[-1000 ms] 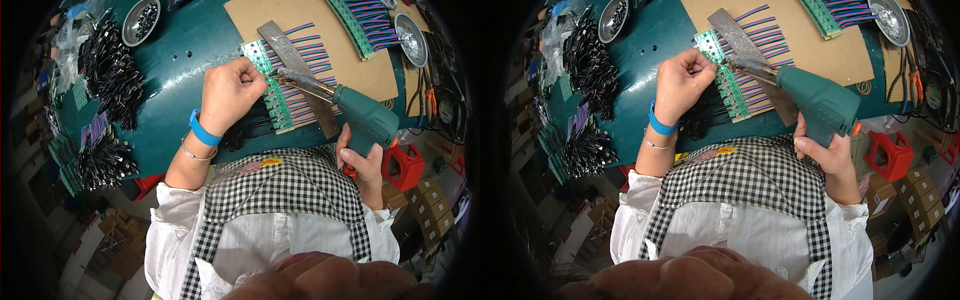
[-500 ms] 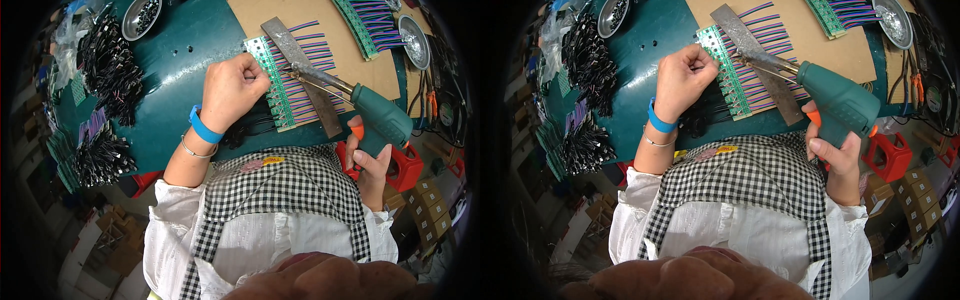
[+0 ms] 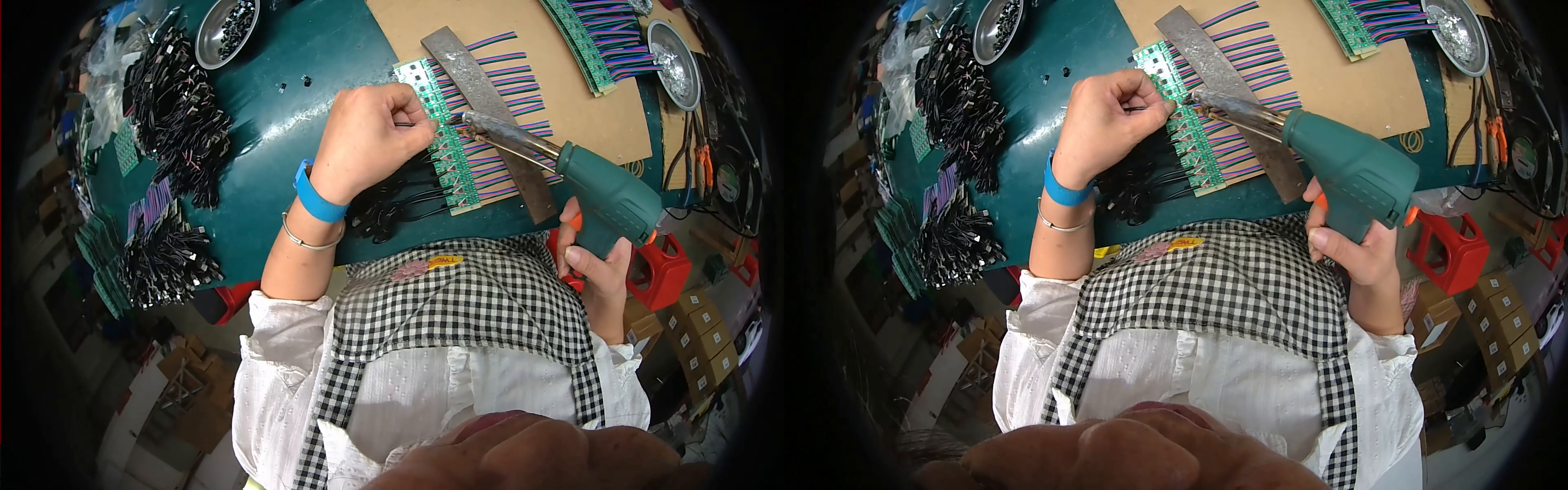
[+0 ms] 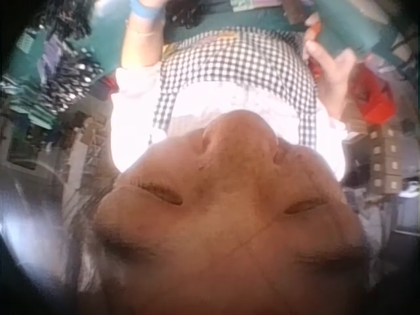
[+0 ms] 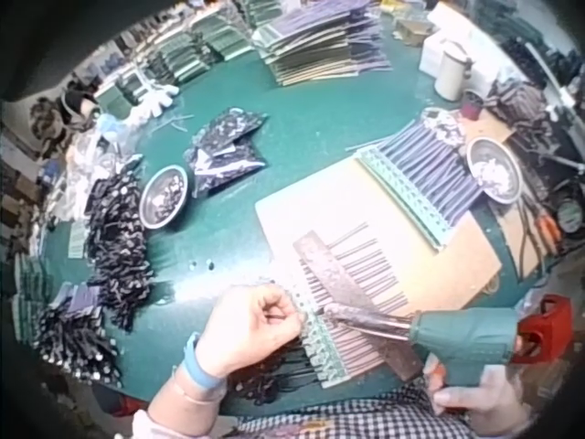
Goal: The person solders wires to a circuit board using a soldering iron, then assembles electronic components onto the circuit board.
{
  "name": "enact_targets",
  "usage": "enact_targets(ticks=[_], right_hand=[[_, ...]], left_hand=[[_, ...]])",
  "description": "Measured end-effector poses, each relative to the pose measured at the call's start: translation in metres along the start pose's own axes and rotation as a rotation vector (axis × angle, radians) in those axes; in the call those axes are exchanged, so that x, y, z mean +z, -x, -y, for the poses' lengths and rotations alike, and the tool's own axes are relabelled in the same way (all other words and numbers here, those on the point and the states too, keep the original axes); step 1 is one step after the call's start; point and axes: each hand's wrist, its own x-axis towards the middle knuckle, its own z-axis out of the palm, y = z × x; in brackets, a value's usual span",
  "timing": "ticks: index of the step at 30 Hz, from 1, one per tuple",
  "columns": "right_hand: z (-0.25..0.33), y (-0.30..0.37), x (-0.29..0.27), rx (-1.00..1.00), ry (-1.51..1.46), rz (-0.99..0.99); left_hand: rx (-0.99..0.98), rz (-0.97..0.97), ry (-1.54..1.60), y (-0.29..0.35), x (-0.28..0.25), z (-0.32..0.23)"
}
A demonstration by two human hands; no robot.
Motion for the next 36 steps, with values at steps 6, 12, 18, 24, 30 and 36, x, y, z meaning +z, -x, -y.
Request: enact_targets(ticks=[6, 12, 18, 24, 30, 36], right_hand=[[-0.006, 0.004, -0.001, 0.031, 0.042, -0.018], [0.003, -0.005, -0.002, -0.025, -0.031, -0.034], [0.006, -0.005, 0.002, -0.035, -0.04, -0.102], [0.006, -0.006, -0.001, -0.046, -0.084, -0.091], [0.009, -0.007, -0.001, -0.099, -0.174, -0.091], [0.007, -0.013, -0.003, -0.112, -0.258, -0.012]], left_hand=[[0.005, 0.005, -0.007, -0.002, -0.001, -0.001], [0.009, -0.004, -0.009, -0.001, -0.001, -0.001], [0.016, -0.01, -0.016, -0.002, 0.001, -0.001], [0.025, -0.016, -0.025, 0.0, 0.002, 0.0], [0.017, -0.001, -0.03, 0.011, -0.009, 0.0], [-0.18, 0.01, -0.017, 0.052, -0.037, 0.026]])
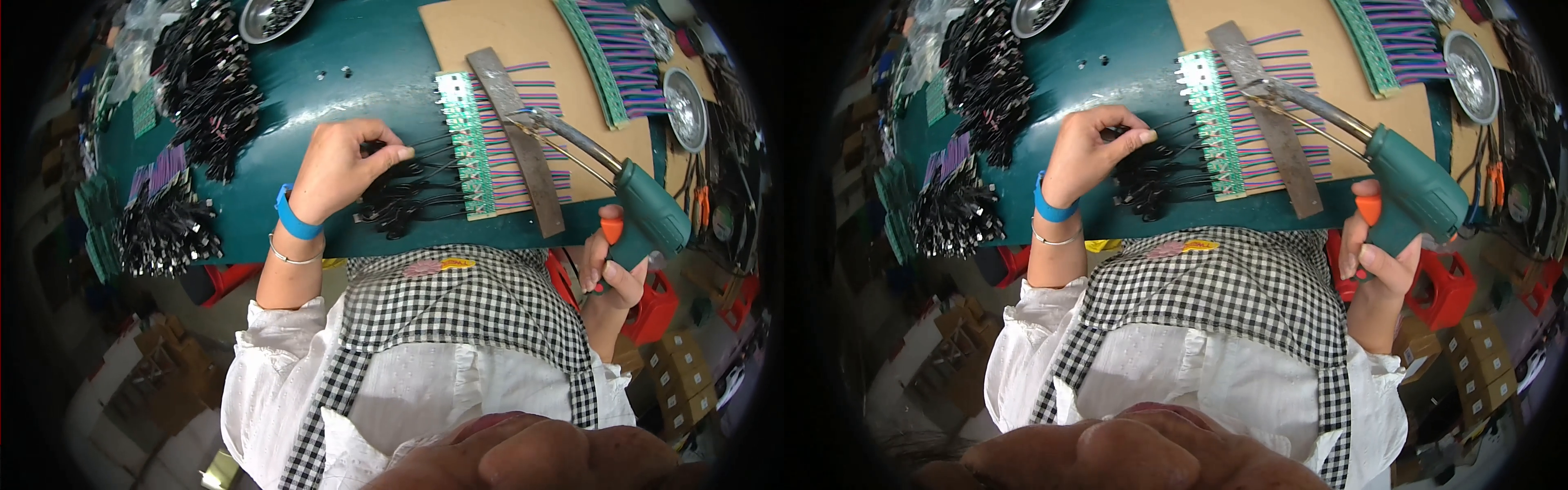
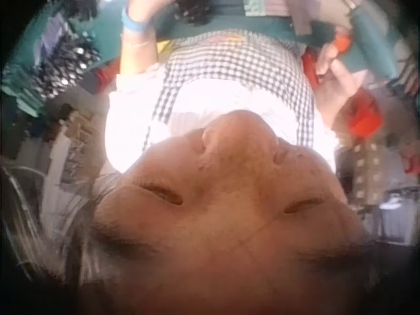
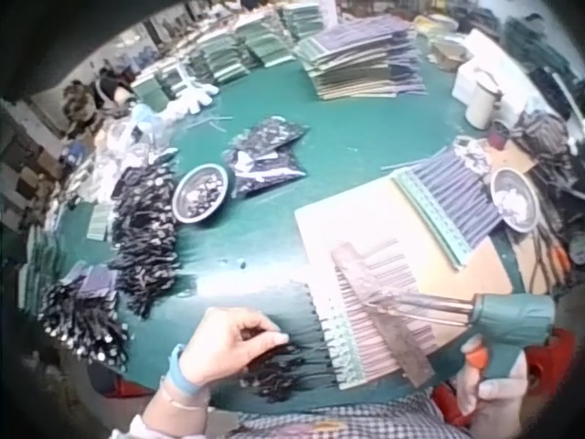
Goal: The person solders wires to a circuit board using a soldering iron, then assembles electronic components onto the circuit board.
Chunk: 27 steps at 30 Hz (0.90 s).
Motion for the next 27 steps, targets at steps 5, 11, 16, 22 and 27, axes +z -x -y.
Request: enact_targets(ticks=[5, 11, 16, 22, 27], right_hand=[[0.005, -0.001, 0.006, -0.013, 0.008, 0.005], [0.001, -0.008, -0.002, -0.026, 0.015, 0.082], [-0.001, -0.005, -0.002, -0.028, 0.032, 0.106], [-0.001, -0.007, 0.002, -0.024, 0.045, 0.084], [-0.002, -0.006, 0.004, -0.018, 0.042, 0.052]], left_hand=[[0.056, -0.107, 0.277, 0.022, -0.009, 0.028], [0.116, -0.972, -0.12, 0.034, -0.047, 0.063], [0.125, -1.309, -0.74, 0.038, -0.09, 0.099], [0.093, -1.112, -0.48, 0.046, -0.105, 0.137], [0.325, -0.945, -0.319, 0.04, -0.092, 0.085]])
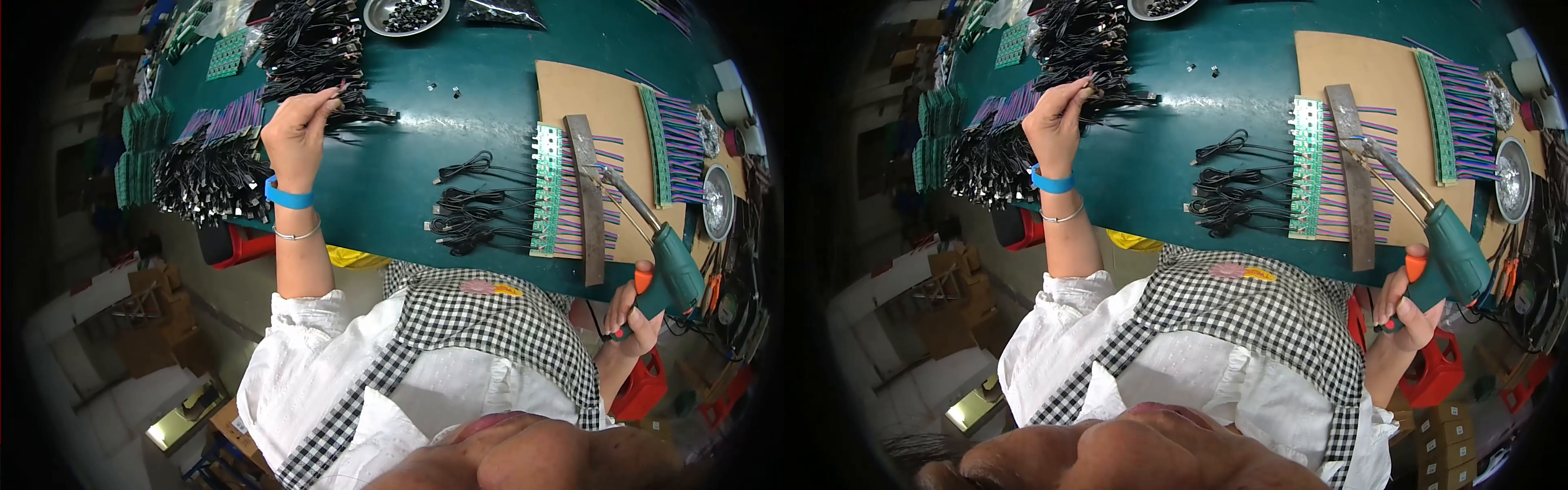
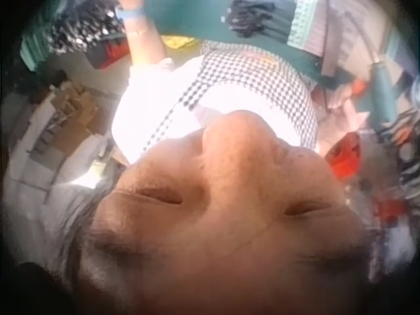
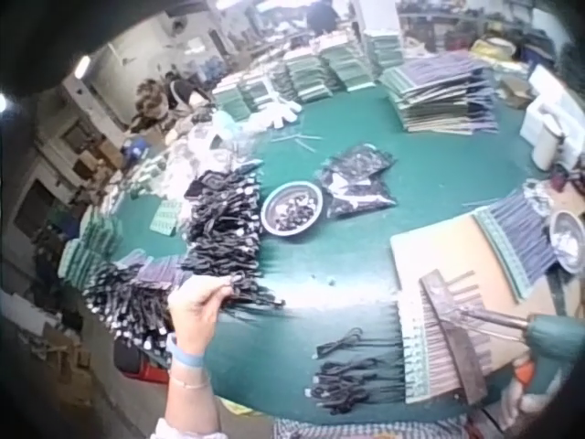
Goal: The person solders wires to a circuit board using a soldering iron, then assembles electronic components onto the circuit board.
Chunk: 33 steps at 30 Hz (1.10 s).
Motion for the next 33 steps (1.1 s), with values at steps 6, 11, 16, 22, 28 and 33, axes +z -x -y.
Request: enact_targets(ticks=[6, 11, 16, 22, 28, 33], right_hand=[[0.003, -0.002, 0.003, 0.024, 0.018, 0.019], [0.003, 0.001, 0.003, 0.004, -0.025, -0.053], [0.003, -0.002, 0.006, 0.005, -0.042, -0.052], [0.006, -0.007, 0.007, 0.033, -0.04, -0.082], [0.008, -0.016, 0.019, 0.033, 0.109, -0.093], [0.001, -0.032, 0.045, 0.002, 0.266, -0.107]], left_hand=[[0.048, 0.097, 0.061, -0.011, 0.017, -0.03], [-0.109, 0.119, 0.256, -0.018, 0.032, -0.068], [-0.276, 0.304, 0.547, -0.025, 0.044, -0.107], [-0.46, 0.539, 0.788, -0.02, 0.06, -0.144], [-0.443, 0.7, 0.817, -0.012, 0.067, -0.169], [-0.39, 0.825, 0.847, -0.004, 0.072, -0.182]])
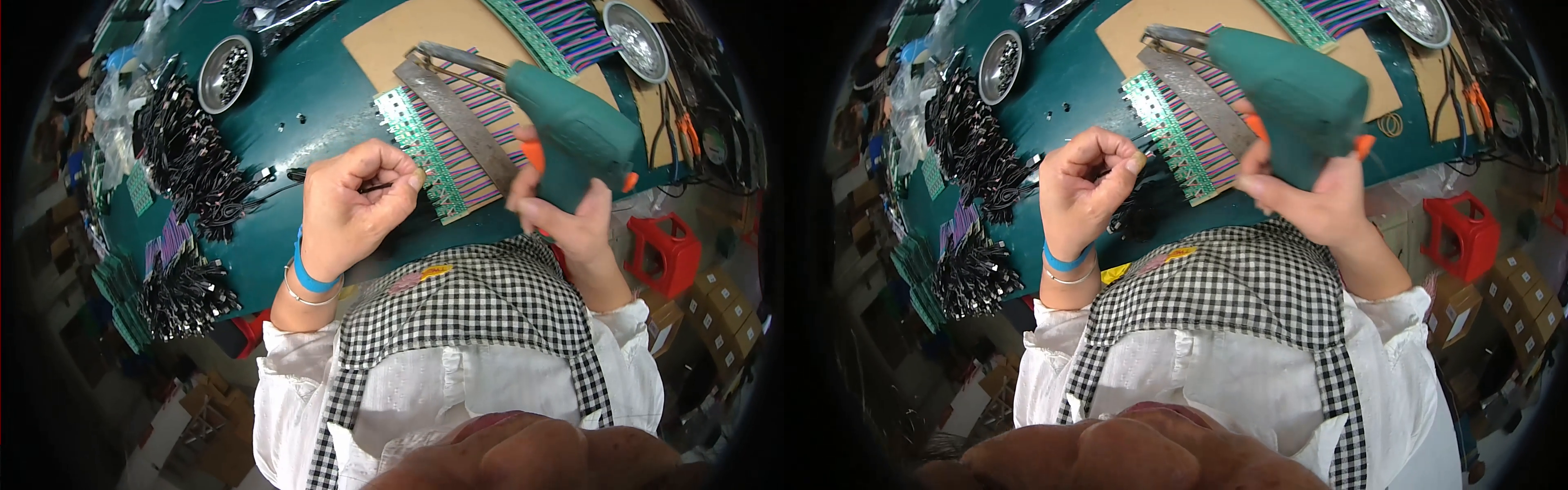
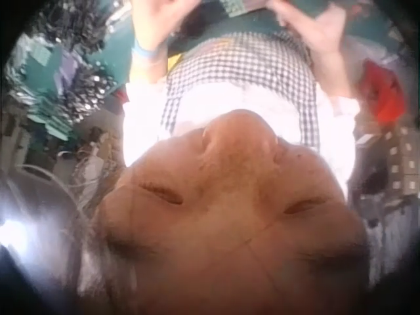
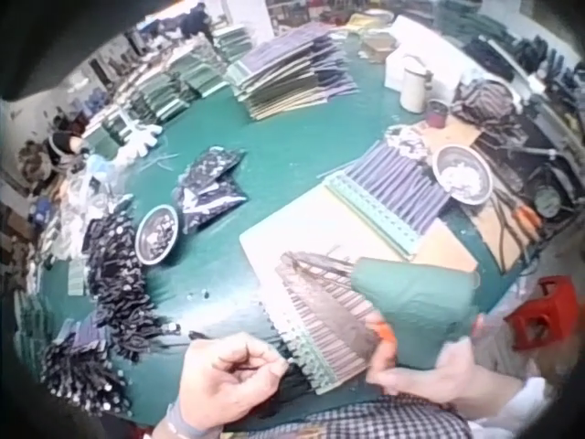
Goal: The person solders wires to a circuit board using a soldering iron, then assembles electronic components onto the circuit board.
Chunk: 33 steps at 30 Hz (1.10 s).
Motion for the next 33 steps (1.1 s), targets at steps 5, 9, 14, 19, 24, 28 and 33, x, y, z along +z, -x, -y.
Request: enact_targets(ticks=[5, 9, 14, 19, 24, 28, 33], right_hand=[[-0.019, -0.011, 0.02, -0.084, 0.12, 0.009], [-0.022, -0.013, 0.025, -0.107, 0.327, 0.02], [-0.025, -0.018, 0.019, -0.305, 0.521, 0.103], [-0.016, -0.023, 0.028, -0.003, 0.023, 0.036], [-0.014, -0.022, 0.03, -0.021, -0.036, -0.017], [-0.015, -0.023, 0.03, -0.088, -0.015, -0.078], [-0.013, -0.023, 0.031, -0.036, -0.021, -0.007]], left_hand=[[-0.008, 0.072, -0.021, 0.001, 0.011, -0.001], [0.014, 0.137, -0.038, -0.002, 0.013, 0.001], [0.015, 0.174, -0.088, -0.004, 0.012, 0.002], [0.028, 0.194, -0.046, -0.004, 0.01, 0.005], [-0.099, 0.178, 0.149, -0.004, 0.006, 0.002], [-0.08, 0.174, 0.146, -0.005, 0.001, 0.003], [-0.024, 0.13, 0.1, -0.006, 0.007, 0.004]])
